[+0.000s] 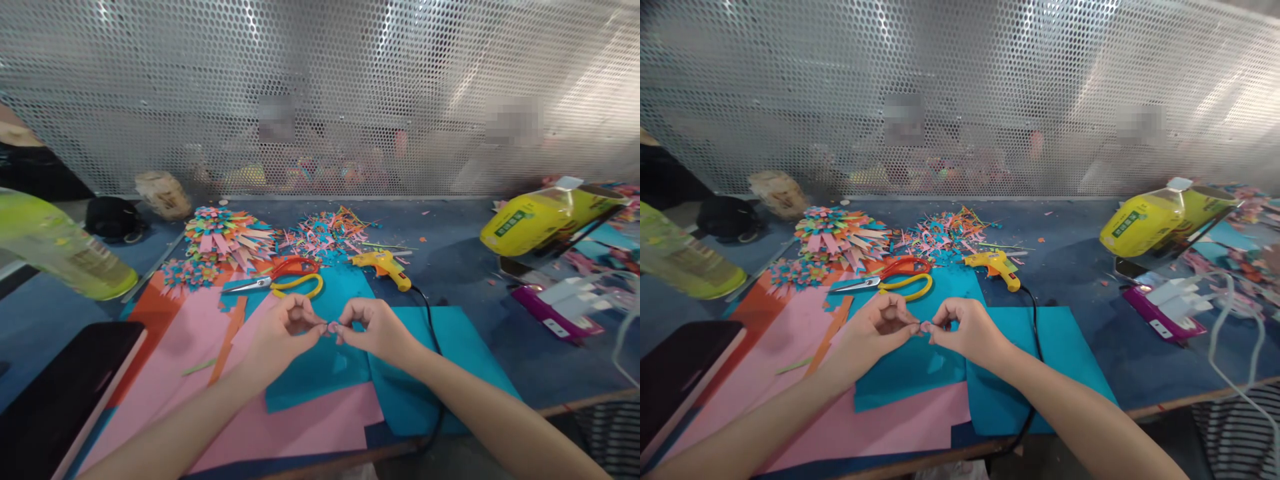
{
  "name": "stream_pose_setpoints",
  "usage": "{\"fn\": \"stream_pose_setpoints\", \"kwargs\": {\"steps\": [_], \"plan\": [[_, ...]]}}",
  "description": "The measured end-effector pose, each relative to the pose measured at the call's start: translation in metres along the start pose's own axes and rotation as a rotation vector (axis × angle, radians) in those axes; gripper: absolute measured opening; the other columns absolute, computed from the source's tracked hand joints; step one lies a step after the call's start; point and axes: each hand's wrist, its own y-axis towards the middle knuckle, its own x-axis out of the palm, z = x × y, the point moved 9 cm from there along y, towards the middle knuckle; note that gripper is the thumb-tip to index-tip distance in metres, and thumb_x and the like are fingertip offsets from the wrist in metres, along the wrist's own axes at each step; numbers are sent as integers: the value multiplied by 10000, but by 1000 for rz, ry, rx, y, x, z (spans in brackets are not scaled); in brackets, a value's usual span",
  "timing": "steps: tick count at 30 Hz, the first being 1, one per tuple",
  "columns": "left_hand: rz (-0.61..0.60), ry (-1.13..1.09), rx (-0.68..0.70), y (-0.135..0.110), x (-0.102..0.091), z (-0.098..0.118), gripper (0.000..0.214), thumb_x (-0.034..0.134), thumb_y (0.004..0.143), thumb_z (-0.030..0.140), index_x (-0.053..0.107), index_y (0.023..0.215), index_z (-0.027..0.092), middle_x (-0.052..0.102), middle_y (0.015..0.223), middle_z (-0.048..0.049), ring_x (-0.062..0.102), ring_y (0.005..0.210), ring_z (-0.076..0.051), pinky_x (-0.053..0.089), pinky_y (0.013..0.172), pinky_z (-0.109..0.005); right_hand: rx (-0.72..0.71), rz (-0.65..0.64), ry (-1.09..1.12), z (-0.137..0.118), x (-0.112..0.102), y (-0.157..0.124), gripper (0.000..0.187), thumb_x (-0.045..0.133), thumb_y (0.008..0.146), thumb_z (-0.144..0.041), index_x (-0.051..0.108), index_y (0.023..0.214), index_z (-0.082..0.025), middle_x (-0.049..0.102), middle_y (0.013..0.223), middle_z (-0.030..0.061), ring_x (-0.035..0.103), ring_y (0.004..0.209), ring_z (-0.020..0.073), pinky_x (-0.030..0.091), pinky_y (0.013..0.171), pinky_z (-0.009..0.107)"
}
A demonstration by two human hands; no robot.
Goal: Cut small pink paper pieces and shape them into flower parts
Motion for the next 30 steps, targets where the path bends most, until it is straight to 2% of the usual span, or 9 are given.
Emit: {"fn": "stream_pose_setpoints", "kwargs": {"steps": [5, 8, 11, 17, 22, 30], "plan": [[0, 48, -12, -1, -2, 1, 231, 634, 654, 198, 426, 755, 187, 632, 664, 21, 611, 673, -125, 454, 649, -235, 2, -46, 54, -1, 2, 1, 239, 615, 690, -372, 525, 649, -154, 619, 605, 20, 579, 577, 117, 453, 545, 230], [0, 68, 8, -3, -3, 1, 228, 618, 677, 201, 441, 822, 190, 649, 675, 20, 617, 682, -126, 452, 642, -231, -19, -45, -10, -4, 0, 3, 252, 630, 676, -383, 564, 705, -142, 607, 639, 17, 557, 592, 108, 436, 542, 217], [-20, 60, 30, -5, 0, 2, 228, 606, 689, 190, 443, 848, 193, 652, 673, 24, 620, 670, -126, 455, 639, -237, -11, -41, -44, -3, 0, 4, 274, 640, 661, -401, 560, 681, -139, 596, 616, 10, 543, 565, 101, 422, 523, 210], [-78, -23, 26, -5, 6, -4, 253, 612, 687, 201, 440, 873, 192, 655, 670, 19, 627, 656, -138, 459, 642, -259, 32, -77, 33, 0, 5, 1, 281, 631, 672, -399, 504, 624, -153, 596, 592, 8, 570, 564, 114, 444, 527, 221], [-86, -23, 1, -2, 8, -7, 247, 623, 669, 210, 423, 812, 192, 647, 650, 16, 624, 644, -147, 459, 629, -266, 12, -113, 37, -1, 6, 0, 243, 621, 692, -361, 510, 636, -152, 593, 599, 1, 567, 561, 101, 435, 517, 203], [-88, 8, -15, -3, 8, 0, 226, 619, 650, 174, 416, 746, 193, 637, 637, 31, 611, 631, -127, 450, 631, -251, 11, -111, 17, -4, 6, -2, 185, 599, 714, -308, 521, 650, -153, 613, 627, 9, 581, 596, 109, 443, 537, 206]]}}
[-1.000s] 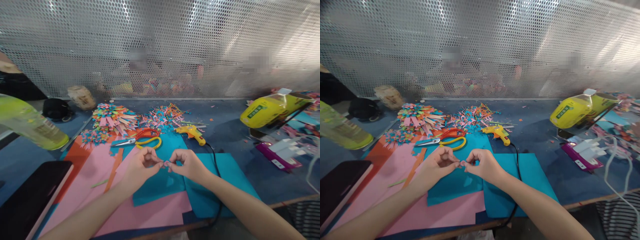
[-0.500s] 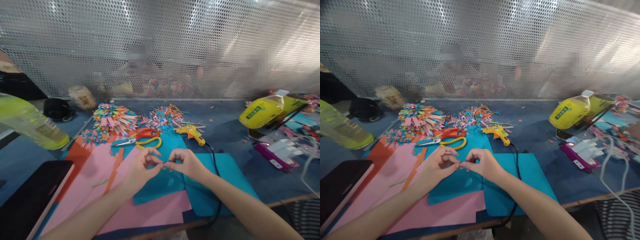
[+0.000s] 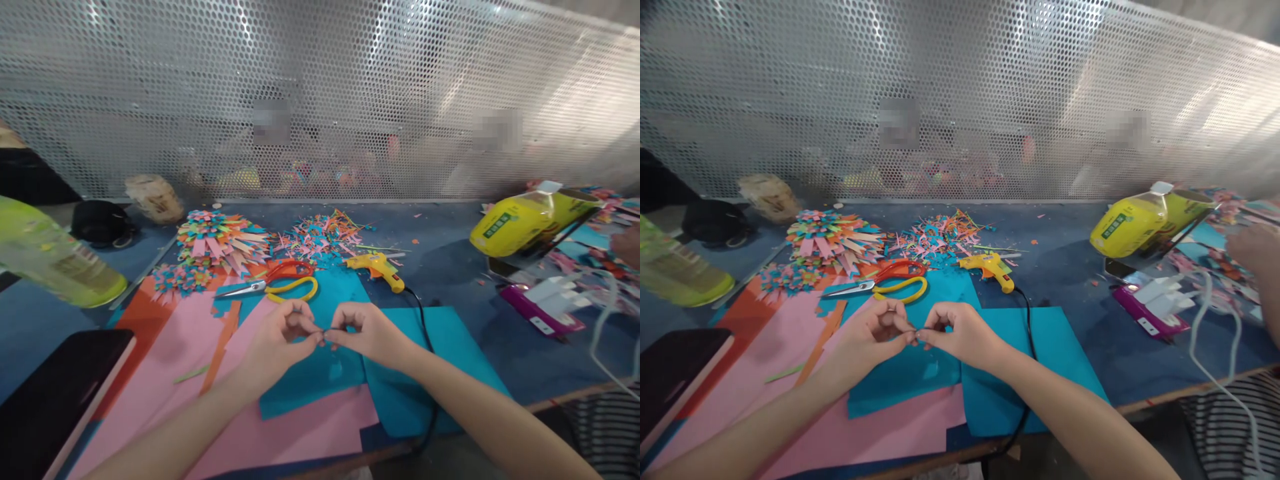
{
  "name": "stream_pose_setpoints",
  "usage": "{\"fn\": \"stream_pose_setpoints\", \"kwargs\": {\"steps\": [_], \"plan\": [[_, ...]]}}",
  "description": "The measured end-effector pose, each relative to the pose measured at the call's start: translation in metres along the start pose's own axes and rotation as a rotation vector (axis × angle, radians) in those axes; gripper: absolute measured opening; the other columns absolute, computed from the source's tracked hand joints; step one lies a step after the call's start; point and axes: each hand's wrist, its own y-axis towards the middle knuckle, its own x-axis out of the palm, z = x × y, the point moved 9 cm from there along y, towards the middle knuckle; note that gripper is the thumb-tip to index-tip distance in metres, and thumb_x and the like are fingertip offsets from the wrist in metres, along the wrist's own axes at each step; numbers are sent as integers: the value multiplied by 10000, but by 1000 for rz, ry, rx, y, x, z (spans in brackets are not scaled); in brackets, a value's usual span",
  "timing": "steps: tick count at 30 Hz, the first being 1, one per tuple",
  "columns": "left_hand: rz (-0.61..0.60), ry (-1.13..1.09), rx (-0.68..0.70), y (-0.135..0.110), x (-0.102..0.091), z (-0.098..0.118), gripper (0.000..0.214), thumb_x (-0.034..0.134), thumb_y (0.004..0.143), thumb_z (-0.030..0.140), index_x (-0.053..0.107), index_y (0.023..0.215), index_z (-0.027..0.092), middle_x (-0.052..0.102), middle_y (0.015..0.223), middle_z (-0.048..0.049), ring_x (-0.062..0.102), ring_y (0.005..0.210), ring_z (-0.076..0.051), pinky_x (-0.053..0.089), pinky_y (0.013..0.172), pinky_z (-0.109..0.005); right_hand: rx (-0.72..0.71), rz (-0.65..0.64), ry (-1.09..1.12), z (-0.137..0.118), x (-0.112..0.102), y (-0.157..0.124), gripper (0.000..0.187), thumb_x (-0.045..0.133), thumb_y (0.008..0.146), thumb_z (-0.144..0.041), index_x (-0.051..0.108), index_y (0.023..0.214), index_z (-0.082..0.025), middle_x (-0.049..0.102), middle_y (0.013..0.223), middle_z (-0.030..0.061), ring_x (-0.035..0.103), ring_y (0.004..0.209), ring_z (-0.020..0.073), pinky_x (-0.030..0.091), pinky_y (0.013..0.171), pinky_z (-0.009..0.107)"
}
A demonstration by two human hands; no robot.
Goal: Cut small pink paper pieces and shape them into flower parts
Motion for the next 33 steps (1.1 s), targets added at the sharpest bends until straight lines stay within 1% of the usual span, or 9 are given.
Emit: {"fn": "stream_pose_setpoints", "kwargs": {"steps": [4, 9, 15, 19, 22, 25, 29, 33], "plan": [[-17, -6, -6, -1, 0, 0, 223, 617, 660, 173, 419, 759, 191, 641, 642, 24, 611, 635, -128, 450, 627, -250, 30, -7, 31, 0, 1, -1, 224, 611, 702, -352, 520, 644, -155, 624, 640, 18, 599, 616, 128, 465, 553, 225], [28, -56, -11, 3, -10, -4, 284, 639, 658, 231, 458, 871, 181, 649, 641, 12, 612, 639, -141, 461, 656, -275, 18, -8, 101, 0, -1, 1, 272, 611, 696, -408, 587, 712, -138, 652, 674, 35, 594, 615, 114, 482, 601, 234], [20, -107, -39, 5, -9, -8, 401, 646, 663, 268, 471, 1006, 157, 667, 713, -25, 622, 666, -147, 459, 617, -258, 44, 50, 53, 5, -7, 4, 271, 613, 683, -409, 568, 695, -142, 653, 642, 35, 589, 583, 116, 473, 565, 233], [41, -72, -41, 4, -8, -6, 450, 683, 617, 224, 468, 1008, 161, 661, 707, 0, 623, 683, -137, 465, 663, -258, 78, 19, 49, 7, -1, 3, 260, 592, 700, -392, 553, 699, -136, 653, 634, 41, 587, 570, 115, 466, 559, 235], [53, -47, -57, 3, -9, -6, 429, 668, 634, 235, 475, 1009, 156, 657, 682, 7, 620, 656, -134, 465, 648, -255, 81, -10, 68, 8, 3, 3, 258, 586, 711, -389, 558, 724, -133, 652, 642, 39, 584, 568, 108, 465, 563, 228], [56, -75, -74, 3, -10, -8, 434, 663, 641, 233, 471, 1021, 149, 656, 668, 10, 616, 636, -132, 460, 628, -250, 58, -8, 59, 9, 3, 3, 247, 592, 715, -377, 563, 749, -134, 648, 658, 35, 592, 603, 112, 466, 582, 226], [9, -158, -84, 4, -6, -13, 454, 669, 639, 219, 470, 1040, 142, 653, 657, 11, 607, 613, -126, 449, 606, -239, 34, -6, 47, 10, 2, 4, 248, 607, 707, -376, 560, 738, -135, 639, 658, 30, 591, 605, 115, 468, 590, 235], [-28, -230, -90, 5, -3, -20, 466, 668, 651, 214, 471, 1064, 123, 649, 655, -6, 592, 606, -119, 433, 596, -229, 49, -25, 81, 13, 3, 4, 263, 624, 688, -389, 551, 711, -137, 637, 641, 27, 591, 593, 116, 469, 578, 236]]}}
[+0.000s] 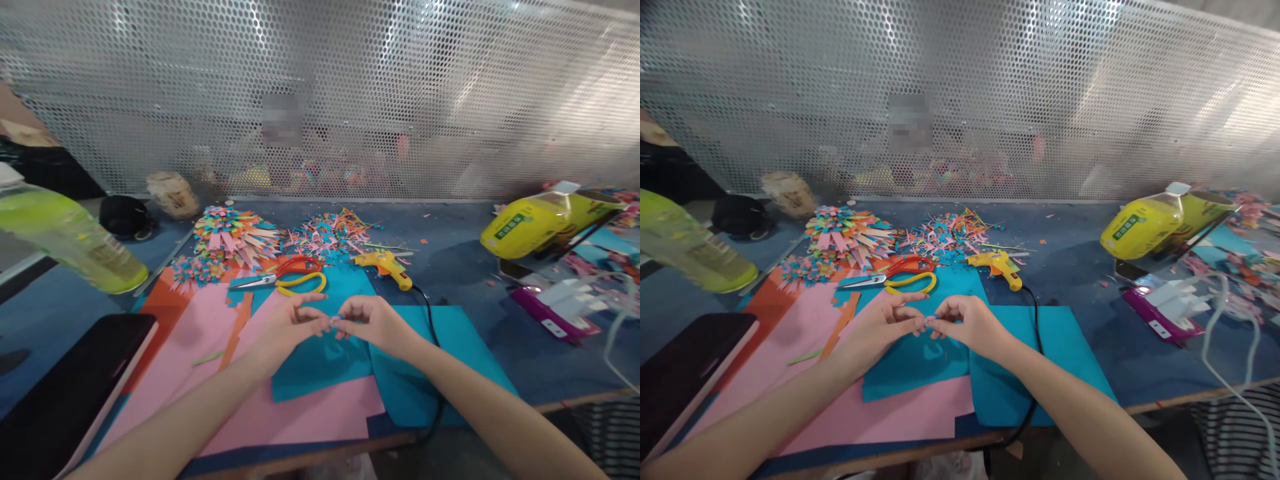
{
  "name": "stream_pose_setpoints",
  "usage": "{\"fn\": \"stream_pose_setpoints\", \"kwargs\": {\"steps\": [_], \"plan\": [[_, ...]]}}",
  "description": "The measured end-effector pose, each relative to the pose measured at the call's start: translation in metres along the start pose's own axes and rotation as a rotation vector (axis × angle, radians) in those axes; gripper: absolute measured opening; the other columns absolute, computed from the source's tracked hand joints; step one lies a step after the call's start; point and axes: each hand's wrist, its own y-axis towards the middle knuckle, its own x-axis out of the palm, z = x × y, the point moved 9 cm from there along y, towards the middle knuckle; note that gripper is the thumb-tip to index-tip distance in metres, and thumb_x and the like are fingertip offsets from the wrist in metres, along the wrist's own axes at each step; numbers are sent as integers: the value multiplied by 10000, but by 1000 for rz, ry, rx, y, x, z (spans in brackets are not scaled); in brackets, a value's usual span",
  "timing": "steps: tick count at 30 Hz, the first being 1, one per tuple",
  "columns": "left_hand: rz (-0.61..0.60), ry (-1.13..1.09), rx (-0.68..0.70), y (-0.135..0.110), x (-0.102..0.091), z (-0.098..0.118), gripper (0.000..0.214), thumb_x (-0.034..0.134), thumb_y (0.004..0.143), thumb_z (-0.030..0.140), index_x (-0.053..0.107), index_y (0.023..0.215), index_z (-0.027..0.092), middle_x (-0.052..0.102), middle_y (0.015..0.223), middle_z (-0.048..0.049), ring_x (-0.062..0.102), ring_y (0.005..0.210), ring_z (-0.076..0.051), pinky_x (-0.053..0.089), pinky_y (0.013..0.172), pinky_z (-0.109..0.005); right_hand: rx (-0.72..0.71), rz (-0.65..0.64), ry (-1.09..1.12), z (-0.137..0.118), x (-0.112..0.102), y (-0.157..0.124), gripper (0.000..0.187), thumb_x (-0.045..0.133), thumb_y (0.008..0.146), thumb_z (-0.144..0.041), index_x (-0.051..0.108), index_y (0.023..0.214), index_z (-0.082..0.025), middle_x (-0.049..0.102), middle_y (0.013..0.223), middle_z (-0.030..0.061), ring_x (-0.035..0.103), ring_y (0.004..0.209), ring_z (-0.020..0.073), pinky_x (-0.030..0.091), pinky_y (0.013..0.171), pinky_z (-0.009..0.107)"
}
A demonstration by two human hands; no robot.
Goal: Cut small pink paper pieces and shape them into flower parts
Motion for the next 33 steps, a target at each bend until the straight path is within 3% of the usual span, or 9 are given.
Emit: {"fn": "stream_pose_setpoints", "kwargs": {"steps": [8, 17, 24, 33], "plan": [[-22, -47, -18, 3, 1, -2, 451, 664, 666, 227, 489, 1067, 117, 633, 659, -8, 571, 597, -105, 411, 551, -208, 38, -20, 69, 0, -2, 0, 268, 626, 684, -392, 564, 692, -131, 658, 661, 41, 602, 599, 120, 480, 601, 248], [57, 82, 28, 3, -9, -2, 429, 553, 753, 349, 497, 1123, 139, 636, 722, -28, 575, 623, -118, 431, 594, -240, 73, -32, 115, 11, -1, 4, 294, 641, 665, -403, 602, 747, -123, 677, 704, 59, 613, 597, 127, 489, 603, 259], [-4, 82, 87, -1, 2, 6, 468, 658, 663, 265, 464, 1075, 157, 669, 805, -36, 631, 714, -161, 461, 703, -292, 76, -5, 102, 13, -2, 5, 275, 651, 657, -374, 598, 726, -113, 674, 679, 62, 602, 571, 118, 482, 581, 250], [124, 122, 84, 0, -16, 6, 424, 660, 649, 309, 515, 1016, 151, 667, 713, -16, 614, 665, -142, 443, 620, -246, 41, -24, 95, 5, -4, 5, 263, 601, 710, -372, 611, 786, -120, 679, 742, 66, 600, 599, 111, 480, 620, 248]]}}
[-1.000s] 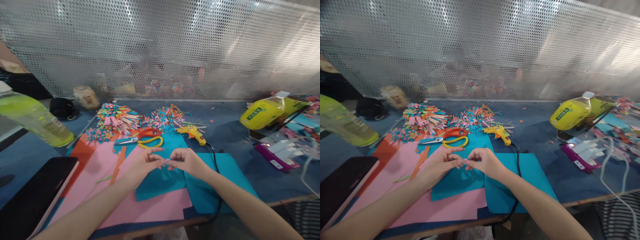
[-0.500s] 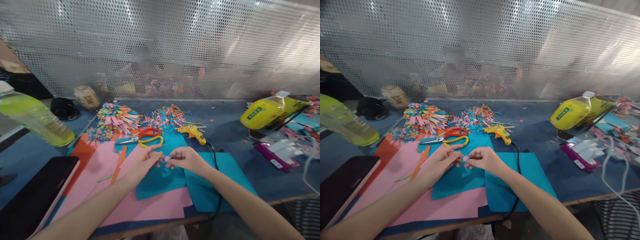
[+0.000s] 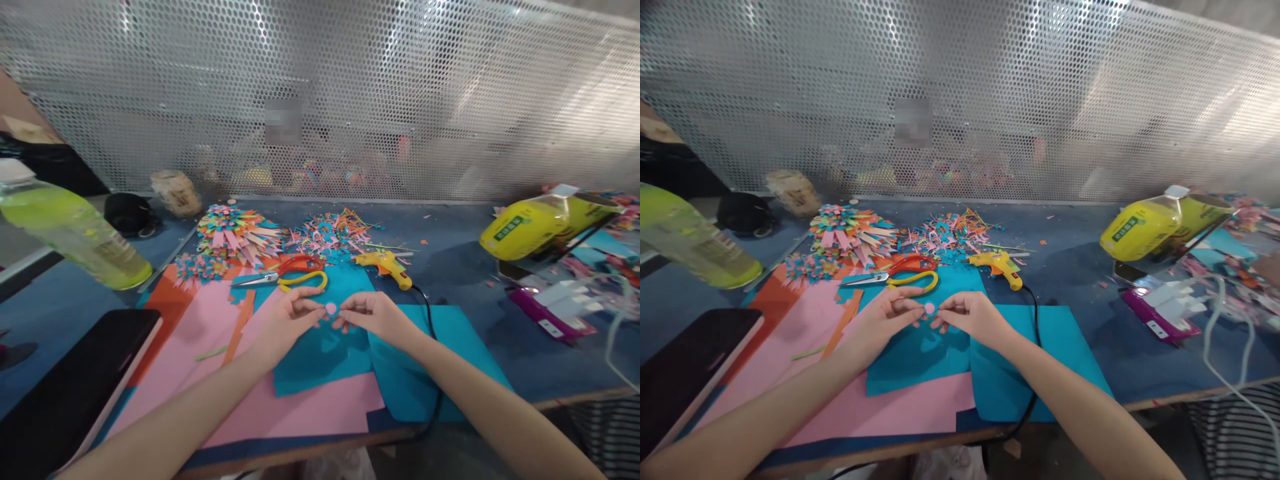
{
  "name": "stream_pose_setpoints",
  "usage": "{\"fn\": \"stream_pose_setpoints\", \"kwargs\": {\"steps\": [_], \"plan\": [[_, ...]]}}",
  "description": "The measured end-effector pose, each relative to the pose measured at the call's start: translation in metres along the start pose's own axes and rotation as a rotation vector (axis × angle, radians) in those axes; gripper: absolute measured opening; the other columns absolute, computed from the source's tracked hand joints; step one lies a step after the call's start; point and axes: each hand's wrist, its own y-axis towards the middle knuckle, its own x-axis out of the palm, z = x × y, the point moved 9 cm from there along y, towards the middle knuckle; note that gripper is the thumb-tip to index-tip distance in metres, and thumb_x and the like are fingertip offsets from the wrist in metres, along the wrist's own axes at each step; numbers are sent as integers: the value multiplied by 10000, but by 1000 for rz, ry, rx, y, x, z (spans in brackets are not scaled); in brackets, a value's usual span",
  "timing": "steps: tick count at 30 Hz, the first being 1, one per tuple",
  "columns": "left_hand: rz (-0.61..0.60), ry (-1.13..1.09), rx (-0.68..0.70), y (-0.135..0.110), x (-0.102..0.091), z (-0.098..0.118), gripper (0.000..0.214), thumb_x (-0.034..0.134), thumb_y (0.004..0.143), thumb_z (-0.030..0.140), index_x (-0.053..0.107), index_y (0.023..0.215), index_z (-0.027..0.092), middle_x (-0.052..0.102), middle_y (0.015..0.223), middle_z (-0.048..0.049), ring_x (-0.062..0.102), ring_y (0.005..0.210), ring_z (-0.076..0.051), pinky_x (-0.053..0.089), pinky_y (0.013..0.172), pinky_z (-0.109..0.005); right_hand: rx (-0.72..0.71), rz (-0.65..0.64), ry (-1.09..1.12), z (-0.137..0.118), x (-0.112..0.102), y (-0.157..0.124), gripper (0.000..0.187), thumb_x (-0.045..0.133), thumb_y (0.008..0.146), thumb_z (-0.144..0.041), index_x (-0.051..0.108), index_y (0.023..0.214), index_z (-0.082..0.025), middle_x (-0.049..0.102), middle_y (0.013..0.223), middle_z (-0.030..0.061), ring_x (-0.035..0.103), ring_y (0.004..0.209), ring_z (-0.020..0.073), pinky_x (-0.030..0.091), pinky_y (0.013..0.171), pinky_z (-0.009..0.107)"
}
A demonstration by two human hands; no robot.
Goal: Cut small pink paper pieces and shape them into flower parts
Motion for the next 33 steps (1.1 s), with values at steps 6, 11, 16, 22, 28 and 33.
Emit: {"fn": "stream_pose_setpoints", "kwargs": {"steps": [6, 11, 16, 22, 28, 33], "plan": [[-65, 11, 15, 0, 7, 0, 367, 649, 654, 274, 523, 974, 147, 659, 698, -19, 609, 636, -135, 459, 628, -257, -35, 21, -110, -6, 2, -3, 292, 560, 738, -413, 589, 754, -122, 648, 672, 50, 580, 576, 107, 463, 570, 228], [-90, 30, 7, -3, 15, 2, 343, 638, 660, 258, 510, 958, 146, 650, 690, -19, 605, 634, -136, 463, 632, -266, -71, -2, -160, -4, 5, -4, 270, 555, 749, -401, 555, 712, -133, 596, 589, 11, 568, 555, 103, 440, 538, 211], [-92, 41, 13, -5, 15, 4, 314, 635, 664, 251, 512, 933, 148, 643, 691, -18, 605, 638, -138, 462, 640, -273, -71, -25, -153, -6, 7, -4, 260, 551, 753, -397, 555, 712, -140, 611, 611, 16, 567, 571, 104, 449, 565, 217], [-89, 15, 17, -1, 11, 3, 296, 620, 687, 263, 513, 938, 147, 634, 688, -19, 598, 628, -133, 460, 635, -270, -49, -41, -117, -4, 7, -1, 305, 477, 789, -438, 569, 769, -148, 641, 672, 31, 540, 538, 93, 441, 547, 217], [-80, 24, 13, -2, 12, 4, 291, 599, 708, 317, 524, 933, 147, 607, 636, -2, 581, 605, -122, 450, 595, -249, -37, -15, -194, -5, 6, -1, 305, 486, 779, -436, 566, 736, -145, 622, 618, 23, 514, 511, 88, 425, 521, 210], [-110, 42, 23, -5, 16, 3, 389, 678, 627, 286, 517, 955, 151, 611, 713, -10, 588, 656, -128, 448, 614, -247, -34, -23, -241, -5, 10, -1, 327, 470, 782, -454, 548, 693, -150, 611, 608, 22, 510, 510, 92, 422, 513, 211]]}}
